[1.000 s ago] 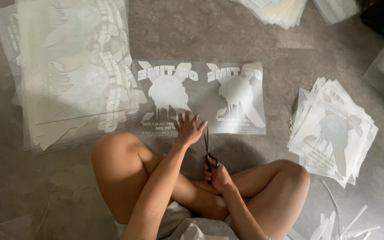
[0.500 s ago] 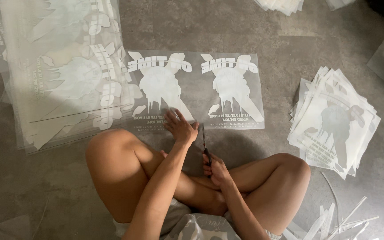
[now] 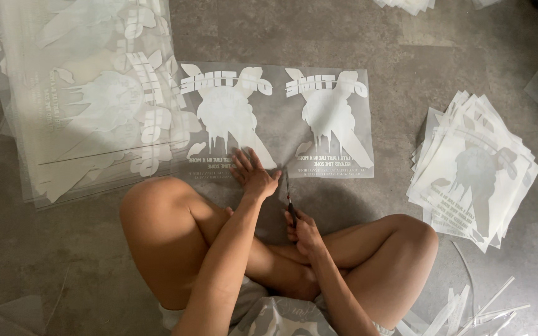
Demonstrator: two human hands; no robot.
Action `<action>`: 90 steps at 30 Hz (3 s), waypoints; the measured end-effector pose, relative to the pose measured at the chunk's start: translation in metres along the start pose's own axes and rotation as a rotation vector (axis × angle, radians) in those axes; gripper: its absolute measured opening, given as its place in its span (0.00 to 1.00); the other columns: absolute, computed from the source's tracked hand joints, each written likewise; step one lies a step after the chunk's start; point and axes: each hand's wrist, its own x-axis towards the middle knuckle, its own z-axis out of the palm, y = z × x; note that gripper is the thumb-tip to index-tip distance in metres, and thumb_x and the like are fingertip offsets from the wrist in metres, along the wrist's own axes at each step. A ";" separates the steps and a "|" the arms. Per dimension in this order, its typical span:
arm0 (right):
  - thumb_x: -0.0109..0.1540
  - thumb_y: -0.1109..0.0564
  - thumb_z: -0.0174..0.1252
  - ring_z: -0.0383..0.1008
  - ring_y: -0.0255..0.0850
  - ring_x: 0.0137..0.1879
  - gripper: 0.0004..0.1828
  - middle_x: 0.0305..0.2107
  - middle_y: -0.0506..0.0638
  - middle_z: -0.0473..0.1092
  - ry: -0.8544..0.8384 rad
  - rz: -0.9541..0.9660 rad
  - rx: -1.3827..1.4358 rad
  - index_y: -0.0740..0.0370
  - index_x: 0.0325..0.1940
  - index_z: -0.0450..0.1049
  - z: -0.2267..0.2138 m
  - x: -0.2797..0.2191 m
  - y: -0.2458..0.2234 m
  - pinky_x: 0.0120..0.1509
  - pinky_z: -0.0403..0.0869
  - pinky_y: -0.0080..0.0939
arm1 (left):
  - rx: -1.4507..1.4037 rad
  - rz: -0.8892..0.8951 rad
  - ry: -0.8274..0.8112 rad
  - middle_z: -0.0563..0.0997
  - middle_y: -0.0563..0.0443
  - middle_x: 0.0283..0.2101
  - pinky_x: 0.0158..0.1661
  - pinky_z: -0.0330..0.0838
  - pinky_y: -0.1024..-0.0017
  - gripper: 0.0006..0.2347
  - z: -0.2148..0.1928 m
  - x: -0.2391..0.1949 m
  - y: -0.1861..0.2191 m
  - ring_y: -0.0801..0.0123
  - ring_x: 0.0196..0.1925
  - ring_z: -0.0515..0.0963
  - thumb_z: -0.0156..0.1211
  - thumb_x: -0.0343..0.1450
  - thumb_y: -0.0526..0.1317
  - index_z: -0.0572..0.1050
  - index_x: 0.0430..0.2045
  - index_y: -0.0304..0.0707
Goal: The person sits on the floor and uses scissors to cut out a printed design from a sheet of paper. They repeatedly trim the edges of the design, separating it from the surrounding material, and place the finished cutouts onto a pile.
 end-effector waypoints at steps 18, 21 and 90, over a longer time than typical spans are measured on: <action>0.57 0.61 0.54 0.48 0.27 0.19 0.20 0.18 0.44 0.51 -0.024 -0.003 -0.055 0.71 0.51 0.65 -0.004 0.015 -0.020 0.20 0.49 0.24 | -0.003 -0.024 -0.063 0.21 0.33 0.64 0.58 0.16 0.47 0.42 -0.002 0.003 0.002 0.43 0.65 0.20 0.48 0.65 0.59 0.28 0.62 0.37; 0.57 0.61 0.54 0.48 0.27 0.18 0.17 0.18 0.44 0.50 -0.033 -0.002 -0.049 0.70 0.49 0.66 0.001 0.018 -0.026 0.19 0.49 0.24 | -0.010 -0.015 -0.059 0.21 0.33 0.64 0.59 0.17 0.47 0.42 -0.002 0.004 0.000 0.42 0.65 0.21 0.48 0.64 0.59 0.28 0.62 0.37; 0.47 0.64 0.55 0.69 0.56 0.45 0.30 0.35 0.61 0.68 0.616 -0.790 -1.168 0.60 0.53 0.57 -0.040 0.069 -0.065 0.56 0.64 0.51 | -0.162 0.163 0.261 0.35 0.26 0.62 0.57 0.28 0.44 0.39 0.011 -0.008 0.002 0.36 0.65 0.32 0.51 0.64 0.58 0.40 0.61 0.34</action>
